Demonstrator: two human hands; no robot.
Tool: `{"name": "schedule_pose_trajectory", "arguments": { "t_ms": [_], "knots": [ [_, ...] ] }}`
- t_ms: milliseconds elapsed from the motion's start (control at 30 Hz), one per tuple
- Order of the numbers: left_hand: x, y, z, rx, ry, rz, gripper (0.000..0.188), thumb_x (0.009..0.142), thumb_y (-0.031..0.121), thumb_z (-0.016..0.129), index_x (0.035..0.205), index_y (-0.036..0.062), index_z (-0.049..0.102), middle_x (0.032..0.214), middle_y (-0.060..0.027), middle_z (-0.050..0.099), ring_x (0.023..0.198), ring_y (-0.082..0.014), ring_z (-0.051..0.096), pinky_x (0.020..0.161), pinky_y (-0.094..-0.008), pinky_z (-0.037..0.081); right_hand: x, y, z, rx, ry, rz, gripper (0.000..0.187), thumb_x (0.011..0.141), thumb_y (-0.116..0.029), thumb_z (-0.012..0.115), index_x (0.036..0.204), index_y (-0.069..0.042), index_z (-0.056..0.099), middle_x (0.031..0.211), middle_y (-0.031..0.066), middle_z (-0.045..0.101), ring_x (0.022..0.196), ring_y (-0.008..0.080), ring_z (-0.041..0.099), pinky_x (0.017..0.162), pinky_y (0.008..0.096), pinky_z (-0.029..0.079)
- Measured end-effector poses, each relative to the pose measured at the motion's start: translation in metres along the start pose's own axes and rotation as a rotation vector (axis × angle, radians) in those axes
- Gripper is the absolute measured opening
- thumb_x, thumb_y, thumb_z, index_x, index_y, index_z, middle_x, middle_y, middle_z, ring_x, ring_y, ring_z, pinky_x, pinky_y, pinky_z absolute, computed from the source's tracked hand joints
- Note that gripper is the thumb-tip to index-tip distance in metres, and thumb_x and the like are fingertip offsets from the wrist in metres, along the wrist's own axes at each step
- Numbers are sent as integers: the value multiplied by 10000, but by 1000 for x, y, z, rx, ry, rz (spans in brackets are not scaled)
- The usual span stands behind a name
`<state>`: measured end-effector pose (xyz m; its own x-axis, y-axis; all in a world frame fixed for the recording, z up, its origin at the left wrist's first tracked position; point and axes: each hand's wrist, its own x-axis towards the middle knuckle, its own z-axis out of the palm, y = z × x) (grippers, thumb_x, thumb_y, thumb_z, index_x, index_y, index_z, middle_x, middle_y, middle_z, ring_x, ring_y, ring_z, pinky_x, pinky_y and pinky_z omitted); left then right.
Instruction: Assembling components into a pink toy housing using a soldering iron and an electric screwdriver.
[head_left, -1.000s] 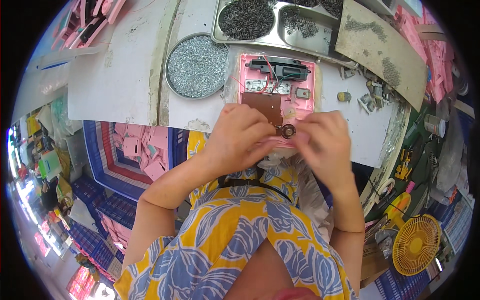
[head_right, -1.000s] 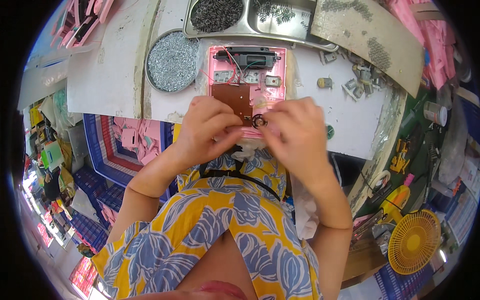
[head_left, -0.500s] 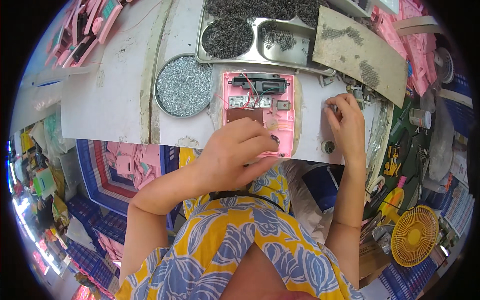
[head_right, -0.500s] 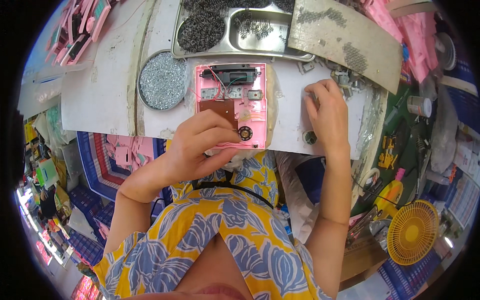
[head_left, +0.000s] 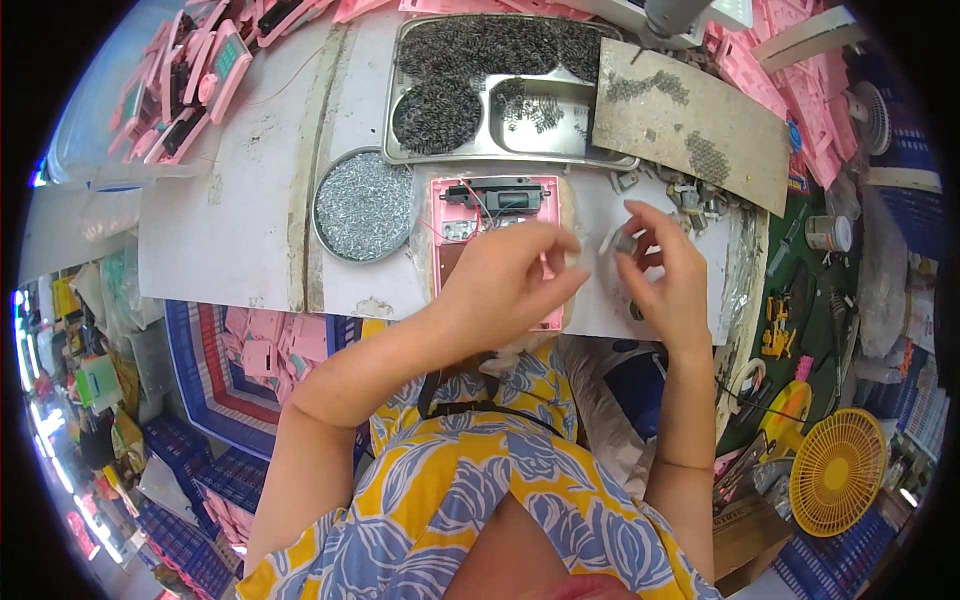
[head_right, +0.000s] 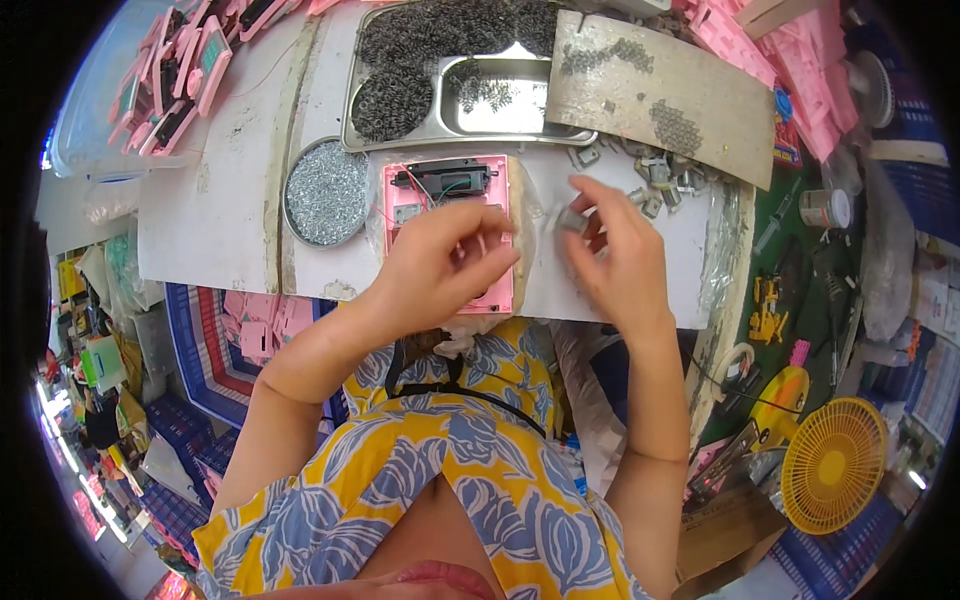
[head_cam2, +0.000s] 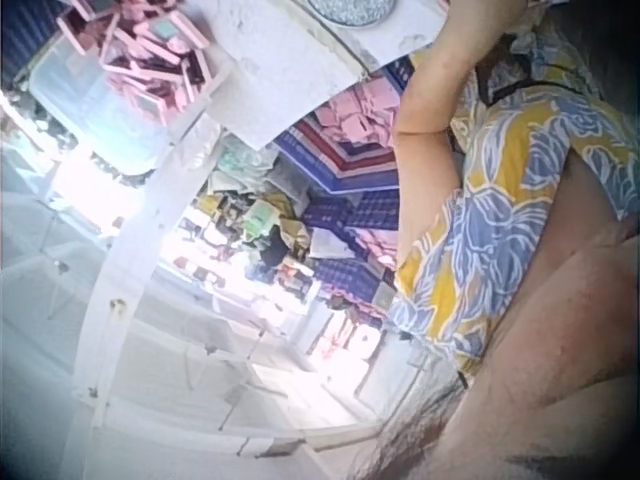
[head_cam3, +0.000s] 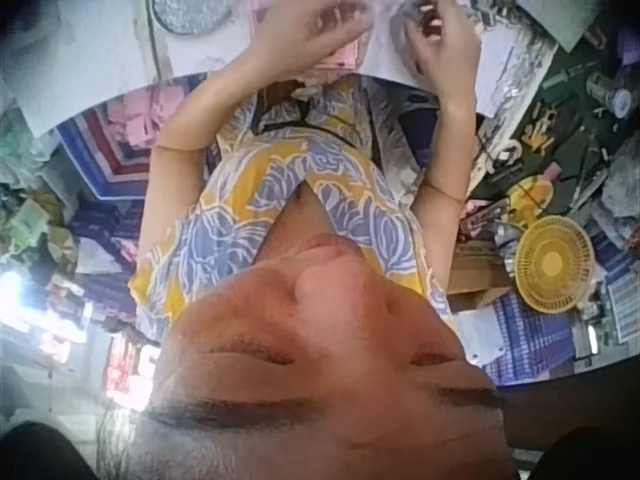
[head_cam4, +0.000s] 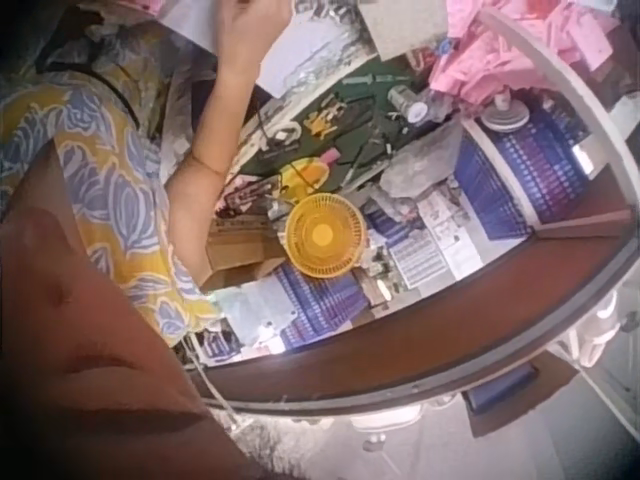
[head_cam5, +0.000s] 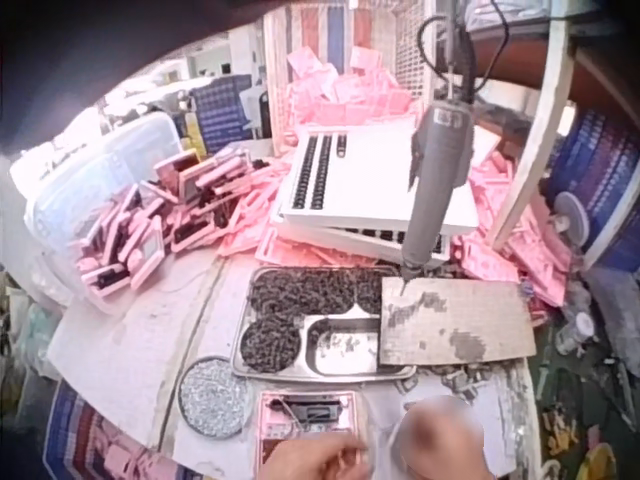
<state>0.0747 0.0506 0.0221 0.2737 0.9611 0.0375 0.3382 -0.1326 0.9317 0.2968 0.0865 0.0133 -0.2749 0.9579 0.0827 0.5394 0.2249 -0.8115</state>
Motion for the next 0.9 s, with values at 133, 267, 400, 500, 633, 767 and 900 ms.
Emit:
{"name": "schedule_pose_trajectory", "arguments": {
  "t_ms": [133, 267, 400, 500, 633, 767, 900],
  "knots": [
    [28, 0, -7, -173, -189, -202, 171, 945, 141, 709, 1009, -12, 669, 737, -8, 647, 661, -43, 576, 575, -228, 453, -10, -19, -4, -84, -20, -382, 540, 727, 96, 716, 1244, -34, 629, 999, 109, 676, 798, 245, 649, 681, 341, 553],
    [40, 18, -12, -435, -381, -425, 131, 970, 127, 681, 1003, 1, 665, 768, -9, 662, 665, -28, 581, 570, -206, 447, -23, -16, -8, 48, 107, -331, 545, 772, 118, 708, 1286, -16, 590, 1010, 107, 686, 852, 208, 659, 706, 302, 560],
    [50, 21, 15, -533, -261, -285, 118, 979, 114, 667, 987, -3, 653, 817, -7, 674, 708, -21, 597, 590, -203, 459, -40, -20, 0, 801, 208, 144, 525, 863, 107, 678, 1352, 20, 510, 1017, 100, 683, 843, 145, 670, 742, 257, 569],
    [67, 25, 29, -449, -419, -134, 130, 983, 116, 668, 1015, -9, 654, 859, -4, 681, 770, -32, 610, 650, -205, 480, -46, -3, -2, 824, 282, 159, 501, 911, 90, 651, 1374, 32, 469, 998, 111, 690, 794, 129, 682, 742, 246, 570],
    [141, 14, 34, -49, -390, 396, 192, 949, 187, 693, 1021, 9, 698, 864, -59, 718, 758, -132, 663, 699, -310, 529, -58, 16, -26, 839, 399, 171, 505, 907, 95, 649, 1372, 27, 464, 944, 136, 721, 778, 135, 677, 715, 251, 562],
    [228, -7, 27, 591, 39, 513, 137, 855, 223, 719, 920, 113, 769, 878, -72, 714, 842, -301, 675, 760, -426, 512, -52, 25, -29, 868, 418, 163, 505, 903, 84, 664, 1364, 20, 468, 921, 146, 724, 754, 140, 668, 694, 247, 552],
    [251, -5, 50, 751, -67, 562, 121, 847, 220, 688, 859, 158, 793, 896, -34, 727, 956, -243, 659, 915, -466, 414, -51, 28, -35, 866, 445, 155, 492, 902, 70, 677, 1349, 17, 478, 922, 141, 726, 755, 133, 666, 693, 246, 549]
  ]
}}
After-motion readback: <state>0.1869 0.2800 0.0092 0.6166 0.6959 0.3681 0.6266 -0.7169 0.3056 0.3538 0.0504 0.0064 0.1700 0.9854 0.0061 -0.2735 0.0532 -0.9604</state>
